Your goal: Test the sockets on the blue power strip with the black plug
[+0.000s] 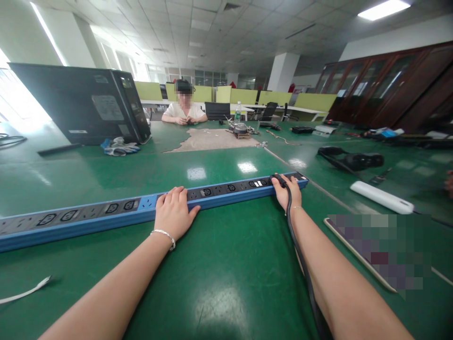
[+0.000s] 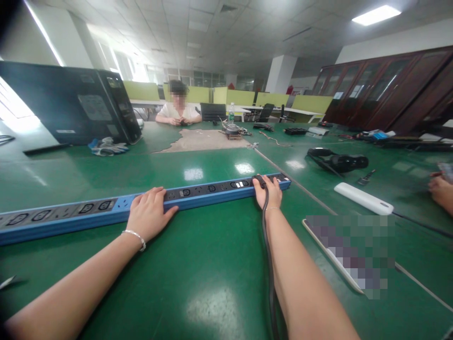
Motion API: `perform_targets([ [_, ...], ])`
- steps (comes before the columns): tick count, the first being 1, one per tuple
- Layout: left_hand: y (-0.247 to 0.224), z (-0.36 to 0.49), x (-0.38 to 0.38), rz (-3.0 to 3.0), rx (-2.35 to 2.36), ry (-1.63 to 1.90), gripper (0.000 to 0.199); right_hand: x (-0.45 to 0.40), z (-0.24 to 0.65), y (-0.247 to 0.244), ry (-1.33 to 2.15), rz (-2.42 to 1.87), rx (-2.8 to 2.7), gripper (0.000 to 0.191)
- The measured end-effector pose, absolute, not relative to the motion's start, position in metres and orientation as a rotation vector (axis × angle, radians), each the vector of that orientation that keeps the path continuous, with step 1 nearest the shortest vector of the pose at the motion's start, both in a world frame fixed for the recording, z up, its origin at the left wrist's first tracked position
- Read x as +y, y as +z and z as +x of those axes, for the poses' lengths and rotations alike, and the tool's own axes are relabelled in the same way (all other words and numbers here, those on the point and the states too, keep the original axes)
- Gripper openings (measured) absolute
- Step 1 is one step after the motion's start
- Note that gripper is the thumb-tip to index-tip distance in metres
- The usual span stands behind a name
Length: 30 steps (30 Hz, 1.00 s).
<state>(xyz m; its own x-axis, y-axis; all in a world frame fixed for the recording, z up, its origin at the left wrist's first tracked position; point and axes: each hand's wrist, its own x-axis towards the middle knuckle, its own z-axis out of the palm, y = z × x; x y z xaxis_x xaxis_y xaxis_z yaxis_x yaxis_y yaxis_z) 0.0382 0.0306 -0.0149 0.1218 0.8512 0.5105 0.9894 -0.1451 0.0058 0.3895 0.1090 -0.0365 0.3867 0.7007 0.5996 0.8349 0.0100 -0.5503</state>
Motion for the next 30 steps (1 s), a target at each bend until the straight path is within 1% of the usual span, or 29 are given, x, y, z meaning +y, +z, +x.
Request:
perform_targets([
  [2, -0.015, 0.038, 0.030, -2.068, -1.789, -0.581, 0.052, 0.107, 0.390, -0.035, -0.178, -1.716, -1.373, 0.041],
  [5, -0.015, 0.038, 0.030, -2.077, -1.782, -0.592, 0.052, 0.105, 0.391, -0.031, -0.199, -1.597, -1.428, 0.046],
  [6, -0.014, 0.038, 0.030, -2.080, -1.781, -0.593, 0.052, 0.105, 0.392, -0.029, -0.214, -1.539, -1.457, 0.045],
  [9, -0.014, 0.038, 0.030, -2.078, -1.791, -0.591, 0.052, 0.104, 0.392, -0.025, -0.234, -1.409, -1.534, 0.034],
  [12, -0.015, 0.038, 0.030, -2.071, -1.800, -0.591, 0.051, 0.102, 0.390, -0.022, -0.197, -1.431, -1.527, 0.031],
  [19, -0.015, 0.037, 0.031, -2.074, -1.773, -0.564, 0.052, 0.096, 0.393, -0.017, -0.100, -1.530, -1.528, 0.034],
  [27, -0.016, 0.037, 0.032, -2.067, -1.776, -0.550, 0.053, 0.094, 0.412, -0.021, 0.185, -1.368, -1.630, 0.040],
  [30, -0.017, 0.037, 0.032, -2.069, -1.775, -0.558, 0.053, 0.098, 0.415, -0.020, 0.376, -1.315, -1.447, 0.037],
])
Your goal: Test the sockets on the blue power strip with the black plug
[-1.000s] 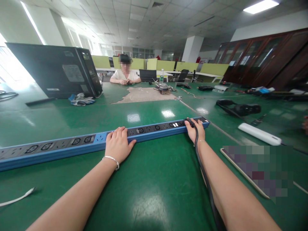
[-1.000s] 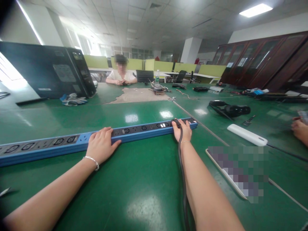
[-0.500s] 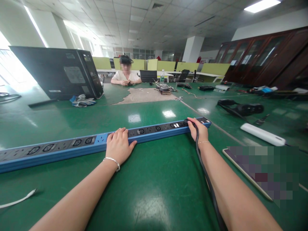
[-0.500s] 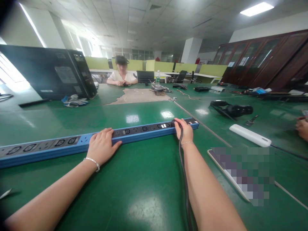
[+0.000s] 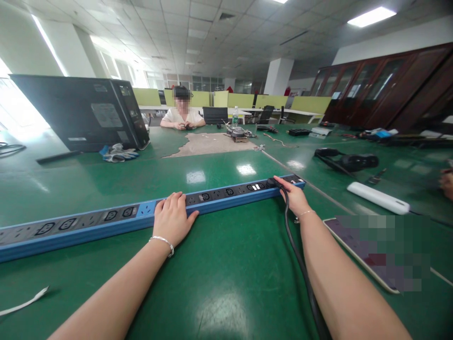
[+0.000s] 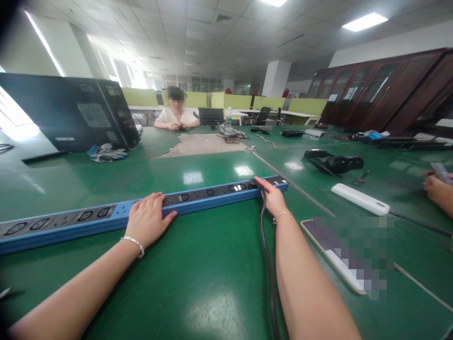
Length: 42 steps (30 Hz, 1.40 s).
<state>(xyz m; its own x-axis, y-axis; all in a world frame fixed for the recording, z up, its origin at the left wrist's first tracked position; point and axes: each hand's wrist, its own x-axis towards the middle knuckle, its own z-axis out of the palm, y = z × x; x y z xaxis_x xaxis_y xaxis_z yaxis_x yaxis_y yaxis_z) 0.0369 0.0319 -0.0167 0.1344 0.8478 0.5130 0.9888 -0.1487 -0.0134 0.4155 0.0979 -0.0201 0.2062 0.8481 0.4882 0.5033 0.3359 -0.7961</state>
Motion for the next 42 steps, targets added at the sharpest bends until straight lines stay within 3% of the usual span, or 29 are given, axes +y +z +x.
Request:
perform_targets([
  [5, -0.017, 0.037, 0.032, -2.070, -1.771, -0.573, 0.052, 0.100, 0.411, -0.009, 0.495, -1.172, -0.935, 0.034],
  [12, -0.017, 0.037, 0.032, -2.064, -1.773, -0.575, 0.052, 0.089, 0.396, 0.007, 0.776, -1.391, -1.241, 0.049],
  [21, -0.016, 0.037, 0.032, -2.070, -1.774, -0.559, 0.053, 0.083, 0.391, 0.019, 1.155, -1.316, -1.107, 0.056],
  [32, -0.016, 0.038, 0.031, -2.066, -1.777, -0.563, 0.053, 0.084, 0.380, 0.020, 1.066, -1.313, -0.970, 0.047],
  [37, -0.016, 0.038, 0.031, -2.074, -1.767, -0.571, 0.053, 0.088, 0.385, 0.016, 1.006, -1.397, -0.868, 0.008],
  [42, -0.016, 0.038, 0.031, -2.070, -1.768, -0.566, 0.053, 0.089, 0.388, 0.013, 1.174, -1.414, -0.851, 0.027],
])
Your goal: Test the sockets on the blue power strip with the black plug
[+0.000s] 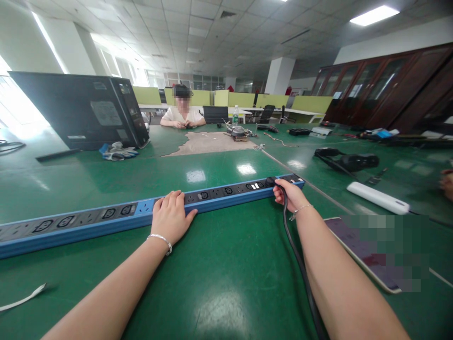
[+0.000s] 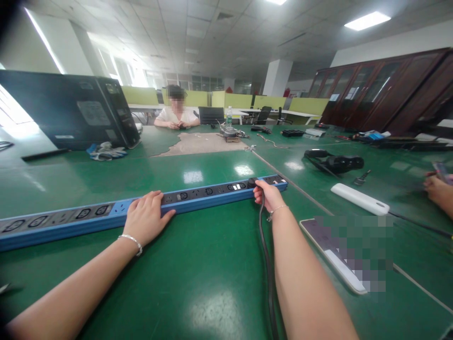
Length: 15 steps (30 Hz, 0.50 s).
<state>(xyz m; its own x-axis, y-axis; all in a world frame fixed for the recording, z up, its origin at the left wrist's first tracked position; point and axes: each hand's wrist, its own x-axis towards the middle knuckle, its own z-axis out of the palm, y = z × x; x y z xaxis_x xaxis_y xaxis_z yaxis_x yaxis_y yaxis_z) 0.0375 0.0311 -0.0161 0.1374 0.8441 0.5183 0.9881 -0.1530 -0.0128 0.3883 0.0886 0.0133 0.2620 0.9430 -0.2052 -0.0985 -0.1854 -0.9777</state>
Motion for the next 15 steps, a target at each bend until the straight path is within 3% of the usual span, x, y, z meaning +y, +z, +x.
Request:
perform_targets([
  [7, -0.014, 0.037, 0.030, -2.059, -1.769, -0.520, 0.054, 0.084, 0.389, 0.010, 1.351, -1.183, -0.767, 0.027],
  [15, -0.015, 0.038, 0.031, -2.066, -1.772, -0.551, 0.054, 0.071, 0.404, 0.037, 1.102, -0.758, -0.834, 0.031],
])
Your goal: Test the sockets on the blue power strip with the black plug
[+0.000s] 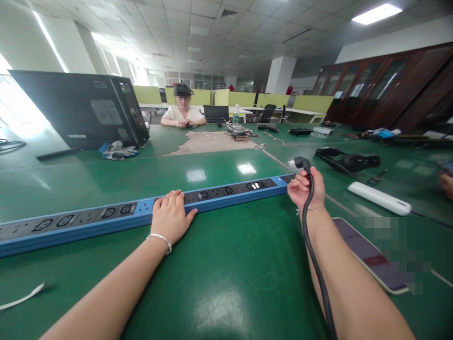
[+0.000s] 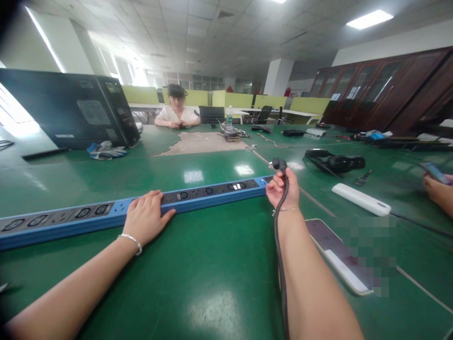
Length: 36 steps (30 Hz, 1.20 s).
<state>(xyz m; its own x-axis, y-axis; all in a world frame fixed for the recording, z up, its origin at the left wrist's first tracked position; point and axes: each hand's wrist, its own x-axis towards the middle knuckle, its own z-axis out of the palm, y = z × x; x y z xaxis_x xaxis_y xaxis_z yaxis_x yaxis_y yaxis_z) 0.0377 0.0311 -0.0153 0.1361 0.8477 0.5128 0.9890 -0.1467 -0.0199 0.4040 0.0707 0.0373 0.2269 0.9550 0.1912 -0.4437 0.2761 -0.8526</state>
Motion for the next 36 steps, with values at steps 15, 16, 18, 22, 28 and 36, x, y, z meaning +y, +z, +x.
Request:
perform_targets([
  [15, -0.015, 0.038, 0.031, -2.068, -1.783, -0.561, 0.053, 0.083, 0.415, 0.020, 1.421, -0.991, -0.604, 0.030],
  [16, -0.015, 0.038, 0.031, -2.068, -1.783, -0.559, 0.053, 0.083, 0.415, 0.020, 1.426, -0.992, -0.583, 0.031],
  [18, -0.015, 0.038, 0.031, -2.070, -1.785, -0.559, 0.053, 0.084, 0.414, 0.021, 1.428, -1.010, -0.553, 0.033],
  [22, -0.015, 0.038, 0.031, -2.071, -1.788, -0.571, 0.052, 0.087, 0.414, 0.024, 1.408, -1.113, -0.554, 0.032],
  [28, -0.015, 0.039, 0.031, -2.073, -1.783, -0.555, 0.053, 0.087, 0.417, 0.027, 1.390, -1.192, -0.562, 0.030],
  [36, -0.014, 0.038, 0.030, -2.079, -1.786, -0.551, 0.054, 0.081, 0.419, 0.034, 1.355, -1.245, -0.533, 0.028],
])
